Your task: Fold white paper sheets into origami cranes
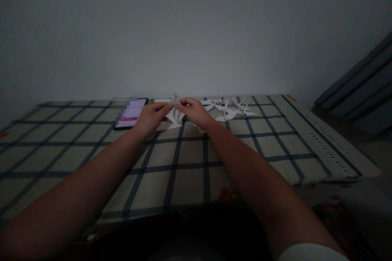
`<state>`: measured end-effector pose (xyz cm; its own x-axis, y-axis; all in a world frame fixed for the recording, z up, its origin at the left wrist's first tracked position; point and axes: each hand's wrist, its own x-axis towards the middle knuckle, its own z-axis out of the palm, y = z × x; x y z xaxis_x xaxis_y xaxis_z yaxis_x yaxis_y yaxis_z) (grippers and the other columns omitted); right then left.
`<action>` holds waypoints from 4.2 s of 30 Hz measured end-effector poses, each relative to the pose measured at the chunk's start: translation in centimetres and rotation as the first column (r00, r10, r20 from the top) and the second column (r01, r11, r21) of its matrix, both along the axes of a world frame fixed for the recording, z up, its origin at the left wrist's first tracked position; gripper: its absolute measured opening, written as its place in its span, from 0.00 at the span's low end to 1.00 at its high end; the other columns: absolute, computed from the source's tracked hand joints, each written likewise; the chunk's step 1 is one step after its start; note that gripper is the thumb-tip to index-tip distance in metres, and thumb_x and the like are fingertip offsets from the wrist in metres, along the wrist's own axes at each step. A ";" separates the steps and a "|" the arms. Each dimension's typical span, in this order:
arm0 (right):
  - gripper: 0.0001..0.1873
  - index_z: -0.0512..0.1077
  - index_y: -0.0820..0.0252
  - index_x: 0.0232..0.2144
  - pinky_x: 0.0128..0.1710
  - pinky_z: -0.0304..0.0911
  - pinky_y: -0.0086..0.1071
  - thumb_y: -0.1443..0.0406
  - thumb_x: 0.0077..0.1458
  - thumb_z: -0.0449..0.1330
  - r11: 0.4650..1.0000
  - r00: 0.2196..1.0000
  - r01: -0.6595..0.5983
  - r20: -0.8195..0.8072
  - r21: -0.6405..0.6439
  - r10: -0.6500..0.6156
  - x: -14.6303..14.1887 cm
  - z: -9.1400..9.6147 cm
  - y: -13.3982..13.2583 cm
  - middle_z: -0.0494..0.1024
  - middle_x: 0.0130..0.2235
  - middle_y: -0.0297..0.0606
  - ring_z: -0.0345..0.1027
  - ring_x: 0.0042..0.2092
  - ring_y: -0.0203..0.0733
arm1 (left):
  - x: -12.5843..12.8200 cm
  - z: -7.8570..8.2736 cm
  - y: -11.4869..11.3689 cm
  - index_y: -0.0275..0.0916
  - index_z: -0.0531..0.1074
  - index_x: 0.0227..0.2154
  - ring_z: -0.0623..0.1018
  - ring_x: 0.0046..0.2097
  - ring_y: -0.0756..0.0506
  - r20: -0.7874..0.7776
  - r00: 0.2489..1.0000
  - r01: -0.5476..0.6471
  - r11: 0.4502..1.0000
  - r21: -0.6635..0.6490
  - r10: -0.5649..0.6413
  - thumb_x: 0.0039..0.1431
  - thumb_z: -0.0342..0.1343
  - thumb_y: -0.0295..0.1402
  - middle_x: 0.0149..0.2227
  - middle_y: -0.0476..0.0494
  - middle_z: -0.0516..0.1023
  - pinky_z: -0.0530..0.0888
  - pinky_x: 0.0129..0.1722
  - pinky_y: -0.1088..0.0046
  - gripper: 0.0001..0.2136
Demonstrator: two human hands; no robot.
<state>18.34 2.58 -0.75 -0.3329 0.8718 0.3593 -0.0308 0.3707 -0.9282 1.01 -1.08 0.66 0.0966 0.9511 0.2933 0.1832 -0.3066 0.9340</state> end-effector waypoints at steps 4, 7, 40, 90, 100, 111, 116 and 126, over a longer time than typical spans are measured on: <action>0.14 0.71 0.59 0.29 0.34 0.61 0.30 0.54 0.50 0.65 0.997 0.995 0.067 0.066 0.031 -0.069 0.2 0.3 -0.2 0.72 0.30 0.32 0.64 0.33 0.36 | 0.0 -0.4 0.4 0.33 0.80 0.44 0.79 0.37 0.44 0.079 0.994 0.072 0.997 -0.027 -0.069 0.54 0.63 0.50 0.39 0.39 0.82 0.79 0.32 0.69 0.24; 0.14 0.72 0.59 0.32 0.36 0.63 0.31 0.55 0.51 0.64 0.997 0.997 0.066 0.037 0.035 -0.067 0.2 0.2 -0.2 0.74 0.33 0.33 0.66 0.35 0.36 | -0.1 -0.7 0.7 0.34 0.75 0.55 0.80 0.37 0.45 0.099 0.992 0.087 0.995 -0.038 -0.083 0.53 0.64 0.44 0.40 0.39 0.82 0.80 0.35 0.67 0.28; 0.15 0.75 0.61 0.28 0.35 0.59 0.32 0.54 0.50 0.65 0.993 0.993 0.082 0.074 0.084 -0.088 0.6 0.0 0.2 0.74 0.29 0.33 0.63 0.33 0.36 | -0.3 -0.4 0.8 0.35 0.76 0.31 0.77 0.31 0.49 0.148 0.989 -0.022 0.998 -0.051 0.029 0.41 0.73 0.44 0.30 0.47 0.78 0.80 0.31 0.71 0.20; 0.12 0.70 0.58 0.36 0.42 0.66 0.33 0.61 0.49 0.66 0.999 0.997 0.037 -0.068 0.014 -0.036 0.2 -0.4 0.7 0.77 0.37 0.34 0.70 0.39 0.37 | 0.2 -0.4 0.5 0.35 0.70 0.55 0.79 0.31 0.49 0.190 0.977 0.124 0.982 -0.144 -0.096 0.48 0.69 0.35 0.30 0.47 0.80 0.77 0.37 0.70 0.30; 0.13 0.69 0.57 0.35 0.40 0.65 0.32 0.60 0.49 0.66 0.998 0.989 0.060 -0.135 0.026 -0.056 0.1 -0.3 0.5 0.75 0.35 0.32 0.68 0.37 0.36 | 0.6 -1.1 0.7 0.38 0.69 0.57 0.80 0.33 0.50 0.308 0.946 0.159 0.970 -0.186 -0.097 0.50 0.68 0.32 0.34 0.47 0.80 0.78 0.35 0.72 0.30; 0.16 0.68 0.56 0.35 0.39 0.65 0.33 0.56 0.49 0.66 0.997 0.989 0.075 -0.130 0.032 -0.071 0.0 -0.2 0.4 0.74 0.34 0.33 0.68 0.37 0.37 | 0.7 -1.2 0.9 0.38 0.70 0.57 0.80 0.34 0.49 0.342 0.938 0.144 0.966 -0.213 -0.064 0.51 0.68 0.31 0.36 0.45 0.81 0.79 0.35 0.74 0.29; 0.15 0.67 0.55 0.35 0.37 0.67 0.33 0.57 0.50 0.66 0.994 0.986 0.110 -0.125 0.016 -0.107 0.0 0.0 0.3 0.73 0.33 0.32 0.68 0.36 0.38 | 1.0 -1.1 0.4 0.42 0.65 0.63 0.82 0.38 0.46 0.390 0.911 0.247 0.937 -0.247 -0.137 0.55 0.66 0.31 0.39 0.44 0.82 0.81 0.39 0.69 0.32; 0.15 0.66 0.55 0.34 0.37 0.66 0.34 0.55 0.51 0.66 0.988 0.986 0.152 -0.074 0.020 -0.150 0.0 0.5 -0.1 0.73 0.34 0.33 0.68 0.37 0.39 | 1.3 -1.4 0.4 0.38 0.66 0.61 0.83 0.36 0.48 0.348 0.932 0.179 0.960 -0.214 -0.097 0.54 0.66 0.29 0.35 0.45 0.83 0.81 0.42 0.69 0.30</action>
<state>18.32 2.52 -0.24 -0.1705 0.9004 0.4004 -0.0390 0.3998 -0.9158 2.35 -0.64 -0.71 0.1686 0.9808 0.0979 -0.1773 -0.0675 0.9818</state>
